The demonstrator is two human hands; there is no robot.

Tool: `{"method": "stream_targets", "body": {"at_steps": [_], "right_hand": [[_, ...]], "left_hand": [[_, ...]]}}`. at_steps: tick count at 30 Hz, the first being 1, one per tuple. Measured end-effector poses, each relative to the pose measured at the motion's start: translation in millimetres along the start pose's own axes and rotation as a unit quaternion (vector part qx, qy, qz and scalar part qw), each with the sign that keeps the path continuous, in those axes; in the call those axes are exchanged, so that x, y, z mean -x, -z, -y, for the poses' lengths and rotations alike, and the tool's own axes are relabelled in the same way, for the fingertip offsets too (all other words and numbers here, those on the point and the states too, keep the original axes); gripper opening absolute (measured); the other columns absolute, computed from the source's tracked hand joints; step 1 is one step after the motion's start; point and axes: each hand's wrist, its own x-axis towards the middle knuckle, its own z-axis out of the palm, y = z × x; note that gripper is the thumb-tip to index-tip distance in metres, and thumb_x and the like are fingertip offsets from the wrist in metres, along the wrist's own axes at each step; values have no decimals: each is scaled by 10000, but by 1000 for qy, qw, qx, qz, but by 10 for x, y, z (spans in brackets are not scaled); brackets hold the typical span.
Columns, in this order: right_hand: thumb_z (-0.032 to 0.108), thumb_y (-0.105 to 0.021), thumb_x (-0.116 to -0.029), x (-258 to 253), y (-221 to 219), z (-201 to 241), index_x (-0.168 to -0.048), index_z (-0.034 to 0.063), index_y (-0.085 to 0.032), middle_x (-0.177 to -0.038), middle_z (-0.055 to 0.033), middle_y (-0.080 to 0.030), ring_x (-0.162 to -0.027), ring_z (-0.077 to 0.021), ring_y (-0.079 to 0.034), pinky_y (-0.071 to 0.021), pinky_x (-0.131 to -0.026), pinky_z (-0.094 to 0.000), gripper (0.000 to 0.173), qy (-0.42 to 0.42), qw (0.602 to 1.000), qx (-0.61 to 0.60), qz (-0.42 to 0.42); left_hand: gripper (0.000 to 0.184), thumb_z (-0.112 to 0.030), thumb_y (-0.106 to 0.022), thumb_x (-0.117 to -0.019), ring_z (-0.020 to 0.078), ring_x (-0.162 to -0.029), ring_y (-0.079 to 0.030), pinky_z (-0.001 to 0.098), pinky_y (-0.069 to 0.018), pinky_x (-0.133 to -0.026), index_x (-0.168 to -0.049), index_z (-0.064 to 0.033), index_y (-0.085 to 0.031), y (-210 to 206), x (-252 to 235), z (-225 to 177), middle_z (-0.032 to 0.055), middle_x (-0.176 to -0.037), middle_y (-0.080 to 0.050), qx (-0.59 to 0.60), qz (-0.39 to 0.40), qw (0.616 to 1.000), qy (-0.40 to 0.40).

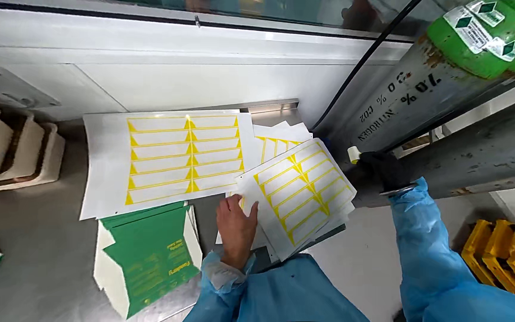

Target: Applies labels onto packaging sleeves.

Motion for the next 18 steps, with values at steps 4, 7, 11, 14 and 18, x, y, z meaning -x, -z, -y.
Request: {"method": "stream_targets", "body": {"at_steps": [4,7,11,14,18], "right_hand": [[183,-585,-1031,596,-791,77,-1011,8,-757,-832,-51,-747,-642,-107,-637,-552,-616,-290,246,3,990,-105,97],[156,-605,-1028,961,-1314,207,-998,5,-768,-822,-67,-744,-631,-98,-624,-534,-601,-257,224,-32,969,-174,173],[173,-586,-1046,1196,-1736,321,-1008,3,-766,-835,-78,-749,-660,-103,-644,-550,-626,-259,251,-52,954,-213,205],[192,-501,-1075,1286,-1895,390,-1115,11,-762,-956,-104,-754,-735,-138,-657,-561,-684,-289,320,0,944,-226,241],[146,-578,-1021,1393,-1998,506,-1244,145,-726,-1166,12,-743,-959,-105,-698,-599,-808,-325,268,263,957,6,120]], "left_hand": [[651,-382,-702,-958,300,-1421,-472,510,-449,-1140,-1489,-60,-504,124,155,-489,154,-1527,-498,92,34,972,-215],[680,-351,-723,-954,235,-1505,-362,453,-387,-1214,-1525,-82,-468,142,172,-573,84,-1584,-451,146,51,948,-280],[383,-163,-663,-987,206,-1366,-545,395,-485,-1138,-1340,-15,-644,189,255,-293,91,-1389,-638,216,41,933,-286],[216,-116,-594,-1022,132,-1133,-682,345,-584,-994,-1167,-34,-732,317,356,-99,44,-1174,-733,295,41,931,-209],[218,-174,-552,-1061,105,-979,-719,346,-616,-904,-1144,-85,-733,566,398,91,2,-1072,-756,353,74,922,-139]]}}
